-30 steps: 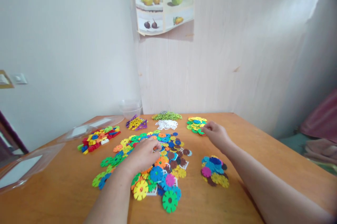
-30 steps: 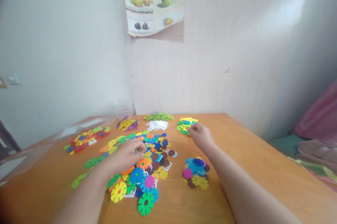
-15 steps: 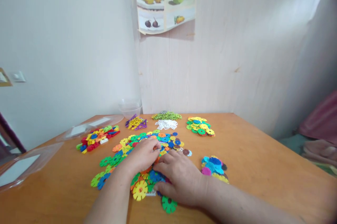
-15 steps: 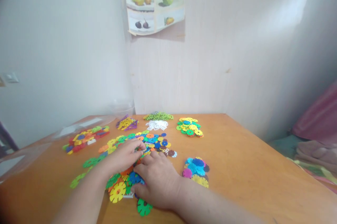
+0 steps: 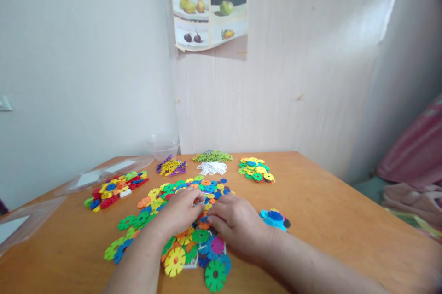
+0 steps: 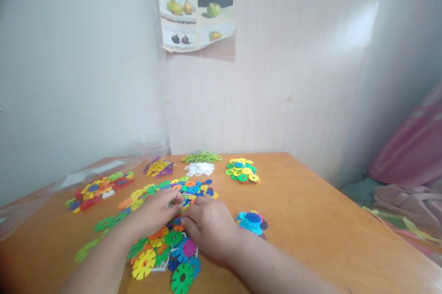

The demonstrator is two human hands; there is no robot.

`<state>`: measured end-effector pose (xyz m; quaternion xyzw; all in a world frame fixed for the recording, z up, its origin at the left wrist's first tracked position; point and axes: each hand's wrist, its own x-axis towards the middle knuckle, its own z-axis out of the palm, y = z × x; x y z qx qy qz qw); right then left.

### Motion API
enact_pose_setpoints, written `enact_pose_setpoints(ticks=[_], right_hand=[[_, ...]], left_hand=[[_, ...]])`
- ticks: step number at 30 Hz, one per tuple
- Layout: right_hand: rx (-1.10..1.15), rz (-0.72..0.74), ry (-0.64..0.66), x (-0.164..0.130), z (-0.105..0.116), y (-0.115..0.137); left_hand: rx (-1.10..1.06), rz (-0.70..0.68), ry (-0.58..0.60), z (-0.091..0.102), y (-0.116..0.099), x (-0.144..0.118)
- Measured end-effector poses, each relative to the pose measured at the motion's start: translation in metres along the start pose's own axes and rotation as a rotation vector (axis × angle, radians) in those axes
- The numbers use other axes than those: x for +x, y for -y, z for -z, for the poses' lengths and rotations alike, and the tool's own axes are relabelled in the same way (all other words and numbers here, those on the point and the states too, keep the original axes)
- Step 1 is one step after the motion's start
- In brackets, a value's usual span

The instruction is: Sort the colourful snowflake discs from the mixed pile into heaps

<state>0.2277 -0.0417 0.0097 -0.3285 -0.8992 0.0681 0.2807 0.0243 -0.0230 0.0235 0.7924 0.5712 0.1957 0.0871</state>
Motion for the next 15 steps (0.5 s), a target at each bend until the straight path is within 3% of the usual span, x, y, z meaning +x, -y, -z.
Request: enact_pose_setpoints(ticks=[5, 10, 15], right_hand=[[0.226, -0.265, -0.163, 0.01, 0.001, -0.036], [0.374, -0.662, -0.448, 0.012, 0.015, -0.112], [0.471, -0.973, -0.631, -0.007, 0.031, -0.175]], left_hand=[[-0.001, -0.009, 0.008, 0.001, -0.001, -0.001], [-0.019, -0.01, 0.021, 0.002, -0.001, -0.002], [-0.028, 0.001, 0.027, 0.001, 0.0, -0.002]])
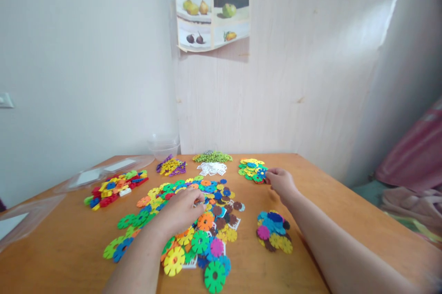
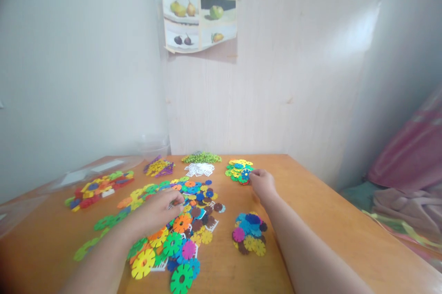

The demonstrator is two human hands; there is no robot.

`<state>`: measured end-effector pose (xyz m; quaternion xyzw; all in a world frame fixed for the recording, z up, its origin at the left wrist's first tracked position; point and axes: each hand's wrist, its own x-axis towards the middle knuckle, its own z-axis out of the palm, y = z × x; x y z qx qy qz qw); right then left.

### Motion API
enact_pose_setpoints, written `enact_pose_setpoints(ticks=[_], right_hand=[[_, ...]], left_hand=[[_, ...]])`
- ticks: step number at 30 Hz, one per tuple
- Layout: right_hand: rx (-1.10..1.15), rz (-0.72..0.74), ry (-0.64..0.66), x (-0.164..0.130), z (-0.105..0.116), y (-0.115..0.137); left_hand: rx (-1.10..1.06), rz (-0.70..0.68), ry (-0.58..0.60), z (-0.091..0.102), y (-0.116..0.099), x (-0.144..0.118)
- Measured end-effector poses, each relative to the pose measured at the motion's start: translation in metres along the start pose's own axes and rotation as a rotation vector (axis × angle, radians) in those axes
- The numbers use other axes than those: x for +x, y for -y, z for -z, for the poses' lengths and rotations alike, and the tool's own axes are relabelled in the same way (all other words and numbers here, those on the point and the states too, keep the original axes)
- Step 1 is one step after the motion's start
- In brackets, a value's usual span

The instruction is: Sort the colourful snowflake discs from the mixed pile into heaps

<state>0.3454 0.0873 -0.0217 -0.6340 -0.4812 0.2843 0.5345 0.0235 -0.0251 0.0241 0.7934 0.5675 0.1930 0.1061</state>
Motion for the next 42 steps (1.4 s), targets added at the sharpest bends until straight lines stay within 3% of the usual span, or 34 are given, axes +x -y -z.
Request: enact_pose_setpoints(ticks=[5, 12, 18, 21, 25, 28, 30, 35, 42], right_hand=[[0.072, -0.068, 0.016, 0.012, 0.005, -0.016], [0.079, -0.065, 0.01, 0.01, 0.005, -0.012], [-0.08, 0.122, -0.023, -0.009, 0.003, 0.008], [-0.109, 0.246, 0.152, -0.034, -0.004, 0.031], [-0.189, 0.419, 0.561, -0.081, -0.009, 0.063], [-0.317, 0.448, 0.89, -0.117, -0.011, 0.075], [-0.424, 0.521, 0.982, -0.137, -0.013, 0.076], [-0.597, 0.817, 0.875, -0.167, -0.026, 0.073], [-0.668, 0.967, 0.783, -0.176, -0.043, 0.074]], left_hand=[[-0.009, 0.024, 0.018, 0.001, -0.002, -0.001], [-0.013, 0.023, 0.01, 0.002, -0.003, -0.001], [0.012, 0.01, 0.001, 0.002, -0.005, -0.001], [0.016, 0.01, 0.001, 0.003, -0.007, -0.002], [0.016, 0.011, -0.004, 0.003, -0.009, -0.003], [0.019, 0.003, -0.009, 0.003, -0.01, -0.002], [0.017, 0.005, -0.023, 0.002, -0.009, -0.002], [0.029, 0.0, -0.032, 0.0, -0.005, 0.0], [0.036, -0.021, -0.043, -0.003, -0.001, 0.001]])
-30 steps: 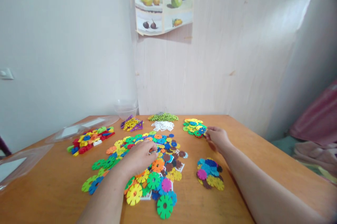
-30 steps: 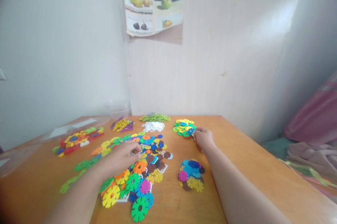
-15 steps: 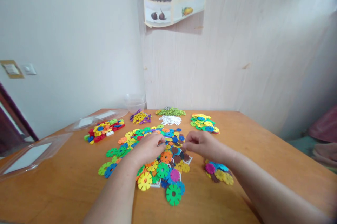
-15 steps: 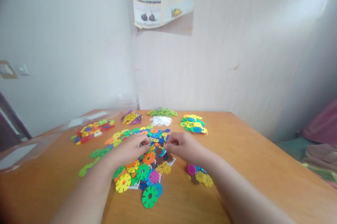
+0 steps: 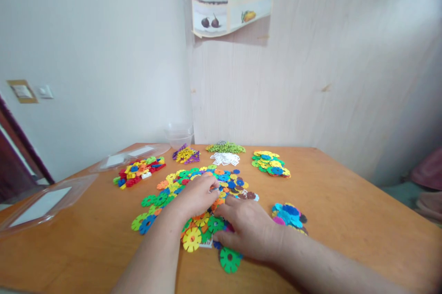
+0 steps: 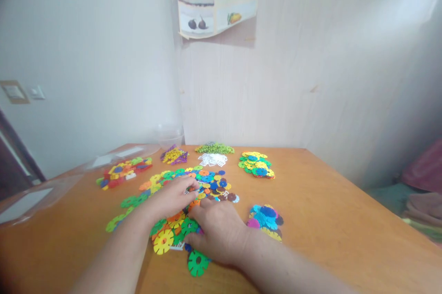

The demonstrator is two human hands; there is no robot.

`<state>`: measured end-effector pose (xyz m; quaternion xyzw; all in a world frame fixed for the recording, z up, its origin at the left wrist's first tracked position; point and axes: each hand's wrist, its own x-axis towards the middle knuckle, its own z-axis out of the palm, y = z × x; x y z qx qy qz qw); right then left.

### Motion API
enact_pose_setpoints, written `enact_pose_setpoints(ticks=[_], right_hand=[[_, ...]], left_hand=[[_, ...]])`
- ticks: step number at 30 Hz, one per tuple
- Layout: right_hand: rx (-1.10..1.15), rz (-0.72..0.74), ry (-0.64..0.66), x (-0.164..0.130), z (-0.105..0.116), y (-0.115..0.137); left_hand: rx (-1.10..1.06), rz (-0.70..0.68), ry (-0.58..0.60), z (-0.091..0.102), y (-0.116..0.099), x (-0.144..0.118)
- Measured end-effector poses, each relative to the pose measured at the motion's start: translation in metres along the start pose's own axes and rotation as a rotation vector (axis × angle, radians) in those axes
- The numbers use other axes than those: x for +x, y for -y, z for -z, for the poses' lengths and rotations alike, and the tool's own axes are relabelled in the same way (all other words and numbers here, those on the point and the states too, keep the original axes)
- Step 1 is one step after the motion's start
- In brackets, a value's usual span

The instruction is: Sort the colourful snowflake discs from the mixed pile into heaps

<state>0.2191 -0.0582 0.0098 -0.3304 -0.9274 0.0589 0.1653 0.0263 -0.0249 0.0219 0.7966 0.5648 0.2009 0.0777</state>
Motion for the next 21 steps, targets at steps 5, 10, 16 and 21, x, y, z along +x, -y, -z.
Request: enact_pose_setpoints(ticks=[5, 10, 16, 21], right_hand=[[0.052, -0.01, -0.096, 0.003, -0.003, -0.005], [0.382, -0.236, -0.274, 0.014, 0.0, -0.043], [0.755, -0.701, -0.645, 0.008, 0.018, -0.134], [0.946, -0.975, -0.772, -0.01, 0.02, -0.181]], left_hand=[[-0.01, -0.011, -0.003, -0.003, 0.004, 0.002], [-0.028, -0.012, -0.012, 0.001, 0.0, 0.002], [-0.045, 0.015, 0.008, 0.006, -0.005, -0.001], [-0.05, 0.008, 0.012, 0.002, 0.001, 0.0]])
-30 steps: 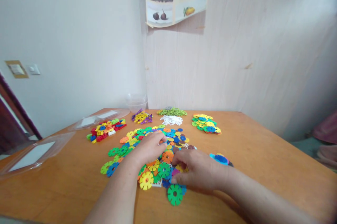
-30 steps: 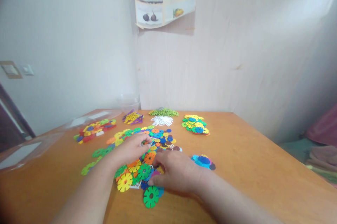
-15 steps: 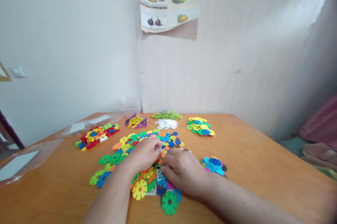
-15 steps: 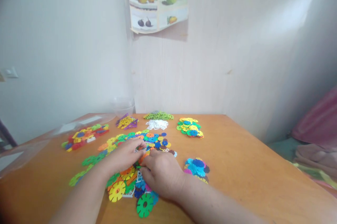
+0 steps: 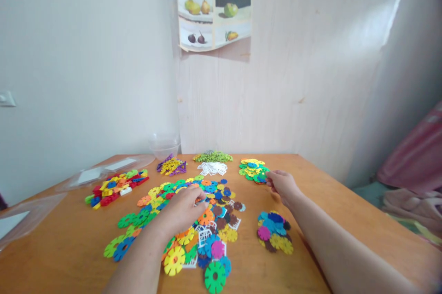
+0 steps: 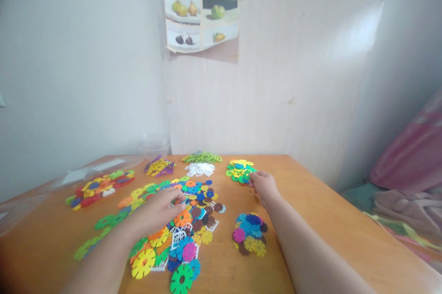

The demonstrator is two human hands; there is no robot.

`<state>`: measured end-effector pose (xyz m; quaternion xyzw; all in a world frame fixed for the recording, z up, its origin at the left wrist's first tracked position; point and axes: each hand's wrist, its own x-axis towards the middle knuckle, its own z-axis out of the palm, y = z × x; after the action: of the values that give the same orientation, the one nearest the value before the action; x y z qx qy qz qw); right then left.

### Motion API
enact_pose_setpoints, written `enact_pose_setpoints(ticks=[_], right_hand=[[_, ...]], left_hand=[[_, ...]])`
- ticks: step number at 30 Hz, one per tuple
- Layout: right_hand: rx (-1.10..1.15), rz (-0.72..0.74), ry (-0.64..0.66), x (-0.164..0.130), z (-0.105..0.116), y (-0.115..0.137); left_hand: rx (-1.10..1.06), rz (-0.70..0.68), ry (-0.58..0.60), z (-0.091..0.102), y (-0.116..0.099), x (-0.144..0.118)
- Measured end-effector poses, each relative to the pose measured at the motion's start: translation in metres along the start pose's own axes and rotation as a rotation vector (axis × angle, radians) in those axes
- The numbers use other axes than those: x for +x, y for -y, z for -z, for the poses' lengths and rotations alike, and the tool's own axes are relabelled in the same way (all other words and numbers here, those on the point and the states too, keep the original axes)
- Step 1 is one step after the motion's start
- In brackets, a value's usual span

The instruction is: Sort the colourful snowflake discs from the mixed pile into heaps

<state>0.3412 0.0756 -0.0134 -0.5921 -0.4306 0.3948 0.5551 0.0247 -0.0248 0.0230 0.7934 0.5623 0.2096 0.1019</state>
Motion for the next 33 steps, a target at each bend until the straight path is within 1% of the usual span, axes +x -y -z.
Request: enact_pose_setpoints(ticks=[2, 6, 10, 13, 15, 17, 19, 21, 22, 24, 26, 28, 30, 33], right_hand=[[0.018, -0.046, -0.009, 0.005, 0.002, -0.006], [0.032, -0.071, -0.019, 0.01, -0.001, -0.012], [0.037, -0.034, -0.038, 0.009, -0.001, -0.008], [-0.032, 0.043, -0.008, -0.002, -0.004, 0.004], [-0.135, 0.149, 0.076, -0.017, -0.01, 0.014], [-0.233, 0.274, 0.22, -0.038, -0.018, 0.025], [-0.293, 0.363, 0.431, -0.061, -0.026, 0.034], [-0.402, 0.385, 0.696, -0.086, -0.032, 0.039], [-0.473, 0.399, 0.799, -0.098, -0.033, 0.041], [-0.629, 0.446, 0.935, -0.119, -0.035, 0.041], [-0.77, 0.526, 0.998, -0.136, -0.035, 0.041], [-0.874, 0.597, 1.022, -0.148, -0.036, 0.041], [-0.929, 0.628, 1.013, -0.154, -0.038, 0.041], [-0.944, 0.618, 0.949, -0.154, -0.042, 0.039]], left_hand=[[0.006, 0.005, 0.004, -0.001, 0.002, 0.0], [0.005, 0.013, 0.003, -0.001, 0.001, 0.0], [0.002, 0.009, -0.001, 0.001, -0.002, -0.001], [-0.006, 0.008, -0.003, 0.002, -0.002, 0.0], [-0.008, -0.001, -0.01, 0.001, -0.002, 0.0], [-0.003, -0.011, -0.016, 0.0, -0.001, 0.0], [0.0, -0.01, -0.015, 0.0, -0.002, 0.0], [0.004, 0.002, -0.017, 0.0, -0.004, 0.0], [0.007, 0.009, -0.017, 0.001, -0.006, 0.0], [0.016, 0.026, -0.013, 0.003, -0.009, -0.001], [0.023, 0.043, -0.003, 0.005, -0.012, -0.002], [0.026, 0.048, 0.001, 0.006, -0.013, -0.003], [0.031, 0.035, -0.003, 0.006, -0.012, -0.003], [0.041, 0.016, -0.009, 0.004, -0.01, -0.003]])
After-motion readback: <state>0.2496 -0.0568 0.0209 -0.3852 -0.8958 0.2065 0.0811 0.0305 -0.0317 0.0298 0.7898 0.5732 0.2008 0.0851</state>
